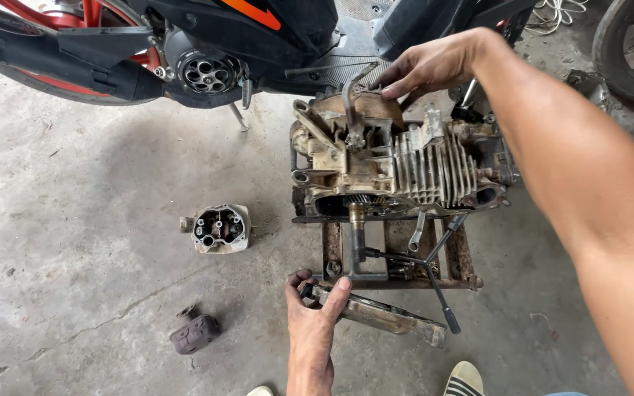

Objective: Disassembling a motorcycle engine by removing the crankcase cover and loosening bolts with a socket wrench

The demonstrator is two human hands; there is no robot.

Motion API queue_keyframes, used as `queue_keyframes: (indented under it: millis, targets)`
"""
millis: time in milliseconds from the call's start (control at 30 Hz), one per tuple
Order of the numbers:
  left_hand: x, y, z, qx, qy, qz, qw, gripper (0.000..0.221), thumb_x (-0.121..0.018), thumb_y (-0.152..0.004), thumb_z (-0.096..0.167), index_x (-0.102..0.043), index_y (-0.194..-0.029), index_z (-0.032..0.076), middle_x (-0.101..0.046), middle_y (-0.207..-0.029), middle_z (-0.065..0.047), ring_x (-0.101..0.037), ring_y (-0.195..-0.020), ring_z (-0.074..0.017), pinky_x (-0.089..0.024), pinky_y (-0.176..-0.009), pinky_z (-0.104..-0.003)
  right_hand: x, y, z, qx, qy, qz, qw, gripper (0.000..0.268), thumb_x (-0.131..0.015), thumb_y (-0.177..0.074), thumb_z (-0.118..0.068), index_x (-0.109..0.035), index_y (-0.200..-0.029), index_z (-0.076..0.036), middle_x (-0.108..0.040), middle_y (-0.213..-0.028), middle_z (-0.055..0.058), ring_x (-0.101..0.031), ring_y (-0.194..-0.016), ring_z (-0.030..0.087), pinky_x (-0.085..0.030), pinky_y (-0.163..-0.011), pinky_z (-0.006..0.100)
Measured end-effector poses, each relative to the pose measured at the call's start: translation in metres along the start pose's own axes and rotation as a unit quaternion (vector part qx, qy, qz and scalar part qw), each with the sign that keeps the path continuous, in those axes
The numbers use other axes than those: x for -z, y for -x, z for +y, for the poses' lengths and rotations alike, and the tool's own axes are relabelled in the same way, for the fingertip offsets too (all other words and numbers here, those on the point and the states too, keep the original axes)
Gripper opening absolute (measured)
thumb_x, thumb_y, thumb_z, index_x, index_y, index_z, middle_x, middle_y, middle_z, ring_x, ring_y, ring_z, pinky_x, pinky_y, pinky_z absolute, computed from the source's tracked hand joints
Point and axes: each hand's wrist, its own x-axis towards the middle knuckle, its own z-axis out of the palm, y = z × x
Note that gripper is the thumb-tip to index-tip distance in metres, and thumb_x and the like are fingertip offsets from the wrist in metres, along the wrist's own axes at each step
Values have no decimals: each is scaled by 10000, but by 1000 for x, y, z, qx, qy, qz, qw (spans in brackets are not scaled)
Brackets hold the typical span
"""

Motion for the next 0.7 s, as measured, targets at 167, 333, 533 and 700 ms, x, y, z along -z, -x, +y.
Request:
queue_keyframes:
  millis: [167, 333, 533, 700]
  targets:
    - [-6, 2, 4, 7, 20, -1, 1000, 864, -868, -643, 199, -484, -1417, 174, -528, -1326, -142, -594, -1196, -317, -479, -1065, -485, 1, -29, 25, 80, 55, 32, 995, 462, -640, -858, -298, -680, -1275, -102, -733, -1169, 70, -660, -1018, 213, -483, -1042, 373]
    - [-4, 0, 1, -4, 15, -3, 1000, 855, -860, -643, 231, -487, -1411, 186, -529, -1364, -153, -573, -1233, -331, -475, -1062, -495, 0, -44, 20, 85, -41, 41, 995, 339, -672, -906, -214, -708, -1192, -38, -740, -1033, 90, -640, -796, 165, -517, -725, 251]
    - [-4, -2, 2, 4, 25, 2, 1000, 853, -859, -644, 225, -496, -1414, 172, -511, -1372, -133, -576, -1205, -315, -484, -1042, -467, -14, -58, -14, 33, 200, 119, 972, 222, -517, -1058, -230, -613, -935, -72, -511, -824, 69, -499, -736, 224, -455, -817, 428]
    - [-7, 2, 5, 4, 37, -8, 999, 857, -847, -641, 228, -476, -1412, 182, -509, -1354, -139, -562, -1223, -326, -494, -1041, -475, -24, -20, -34, 12, 230, 130, 964, 915, -498, -783, -684, -481, -1466, -76, -452, -1548, 159, -398, -1460, 353, -291, -1173, 688]
